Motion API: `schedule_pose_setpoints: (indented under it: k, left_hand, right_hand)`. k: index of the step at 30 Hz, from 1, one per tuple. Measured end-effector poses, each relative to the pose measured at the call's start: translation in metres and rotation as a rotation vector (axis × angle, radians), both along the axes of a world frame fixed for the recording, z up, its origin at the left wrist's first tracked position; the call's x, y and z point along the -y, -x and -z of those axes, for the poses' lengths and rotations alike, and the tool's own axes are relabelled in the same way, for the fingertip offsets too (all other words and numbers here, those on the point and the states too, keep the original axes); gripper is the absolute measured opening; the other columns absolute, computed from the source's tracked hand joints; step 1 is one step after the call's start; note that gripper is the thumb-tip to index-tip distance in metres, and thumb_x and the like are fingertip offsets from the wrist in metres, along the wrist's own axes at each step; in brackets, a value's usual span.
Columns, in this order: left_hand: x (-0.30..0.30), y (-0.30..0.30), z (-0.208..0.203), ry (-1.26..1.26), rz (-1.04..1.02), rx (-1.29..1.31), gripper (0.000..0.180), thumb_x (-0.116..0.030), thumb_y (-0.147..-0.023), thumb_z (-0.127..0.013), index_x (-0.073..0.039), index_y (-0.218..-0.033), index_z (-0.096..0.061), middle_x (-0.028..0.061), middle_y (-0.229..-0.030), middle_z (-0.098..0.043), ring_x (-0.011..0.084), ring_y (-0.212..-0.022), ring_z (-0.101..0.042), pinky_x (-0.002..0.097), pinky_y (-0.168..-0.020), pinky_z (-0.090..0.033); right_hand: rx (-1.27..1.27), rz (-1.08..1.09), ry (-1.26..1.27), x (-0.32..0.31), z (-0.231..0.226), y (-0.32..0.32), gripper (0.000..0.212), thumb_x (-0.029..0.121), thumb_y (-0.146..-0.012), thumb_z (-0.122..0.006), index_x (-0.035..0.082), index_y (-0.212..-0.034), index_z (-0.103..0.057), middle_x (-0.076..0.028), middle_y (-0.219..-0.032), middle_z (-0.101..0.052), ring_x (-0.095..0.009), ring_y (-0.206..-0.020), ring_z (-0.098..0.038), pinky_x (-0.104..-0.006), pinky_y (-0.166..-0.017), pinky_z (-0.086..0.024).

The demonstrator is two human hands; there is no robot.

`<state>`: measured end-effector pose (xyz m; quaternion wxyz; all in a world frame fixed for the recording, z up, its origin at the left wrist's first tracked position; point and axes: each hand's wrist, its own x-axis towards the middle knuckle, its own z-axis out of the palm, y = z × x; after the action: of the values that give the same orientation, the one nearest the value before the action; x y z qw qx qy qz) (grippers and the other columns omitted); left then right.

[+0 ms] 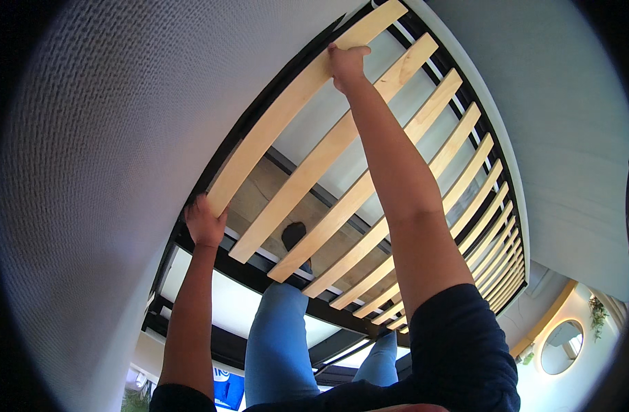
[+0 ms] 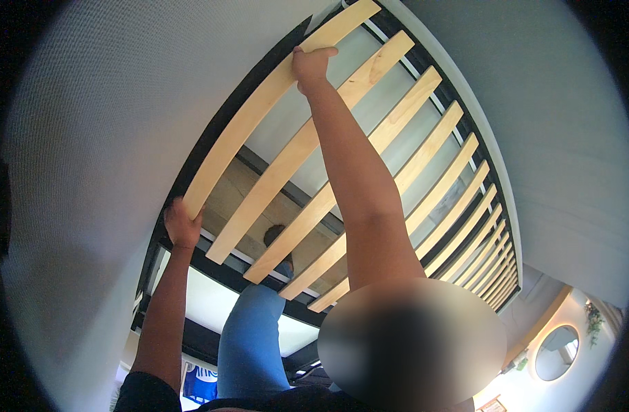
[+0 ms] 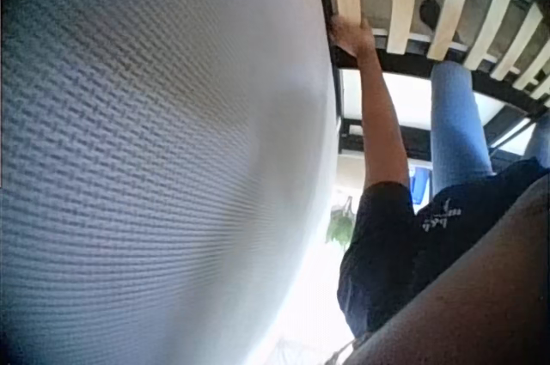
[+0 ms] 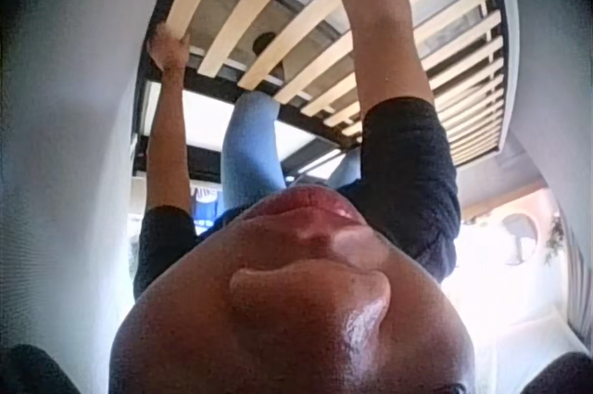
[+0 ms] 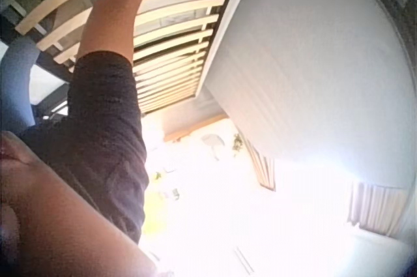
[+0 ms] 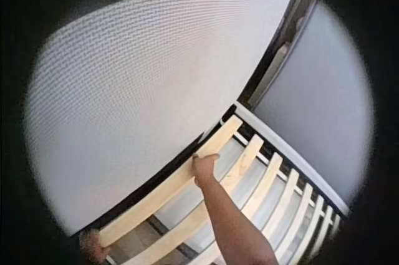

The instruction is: The person wipes the interior of a bed frame with a cloth, then places wooden slats into the frame one by one. They continue to wipe the frame and slats, then pick up additional slats from the floor and place them into the frame.

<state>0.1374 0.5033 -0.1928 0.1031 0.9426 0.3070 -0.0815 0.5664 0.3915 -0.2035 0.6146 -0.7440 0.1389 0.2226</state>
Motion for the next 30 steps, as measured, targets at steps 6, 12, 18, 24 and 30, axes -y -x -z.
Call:
schedule_pose_setpoints:
  k: [6, 12, 18, 24, 30]
  left_hand:
    - [-0.002, 0.003, 0.000, -0.002, 0.031, -0.031, 0.058, -0.049, -0.079, -0.066, -0.002, -0.110, -0.049, 0.0180, -0.093, -0.060, 0.0361, -0.090, -0.059, 0.0481, -0.088, -0.040]
    - [-0.003, 0.008, 0.003, 0.028, 0.077, -0.038, 0.064, -0.055, -0.081, -0.061, -0.001, -0.112, -0.047, 0.0201, -0.102, -0.057, 0.0362, -0.099, -0.055, 0.0491, -0.091, -0.039]
    - [-0.002, -0.001, -0.002, -0.097, 0.154, -0.044, 0.063, -0.055, -0.084, -0.057, -0.001, -0.116, -0.045, 0.0191, -0.113, -0.052, 0.0363, -0.105, -0.051, 0.0493, -0.091, -0.038]
    - [0.038, -0.011, -0.024, -0.121, 0.155, 0.033, 0.078, -0.048, -0.089, -0.055, -0.002, -0.143, -0.023, 0.0232, -0.143, -0.028, 0.0386, -0.133, -0.029, 0.0573, -0.107, -0.022]
    - [0.159, -0.042, -0.040, -0.010, 0.066, -0.275, 0.113, -0.042, -0.072, -0.075, -0.020, -0.152, 0.002, 0.0297, -0.137, -0.034, 0.0437, -0.124, -0.038, 0.0543, -0.099, -0.033]
  right_hand:
    - [-0.011, 0.012, -0.027, -0.001, 0.019, -0.005, 0.063, 0.009, -0.087, -0.065, 0.004, -0.122, -0.012, -0.022, -0.119, -0.047, -0.031, -0.108, -0.053, -0.0465, -0.084, -0.051]
    - [0.124, 0.043, -0.095, 0.010, 0.045, 0.000, 0.055, 0.009, -0.087, -0.066, 0.003, -0.118, -0.022, -0.021, -0.116, -0.049, -0.032, -0.099, -0.059, -0.0475, -0.077, -0.054]
    - [-0.055, 0.016, 0.153, 0.027, 0.011, -0.005, 0.052, 0.020, -0.087, -0.069, -0.005, -0.121, -0.039, -0.018, -0.110, -0.060, -0.026, -0.094, -0.062, -0.0374, -0.075, -0.054]
    - [0.540, -0.184, 0.439, 0.218, -0.082, 0.155, 0.058, 0.010, -0.085, -0.067, -0.001, -0.133, -0.037, -0.022, -0.117, -0.048, -0.030, -0.104, -0.054, -0.0373, -0.088, -0.049]
    - [0.036, -0.391, 1.111, 0.478, -0.133, 0.386, 0.060, 0.018, -0.084, -0.065, 0.002, -0.134, -0.038, -0.028, -0.126, -0.040, -0.044, -0.121, -0.036, -0.0497, -0.104, -0.032]
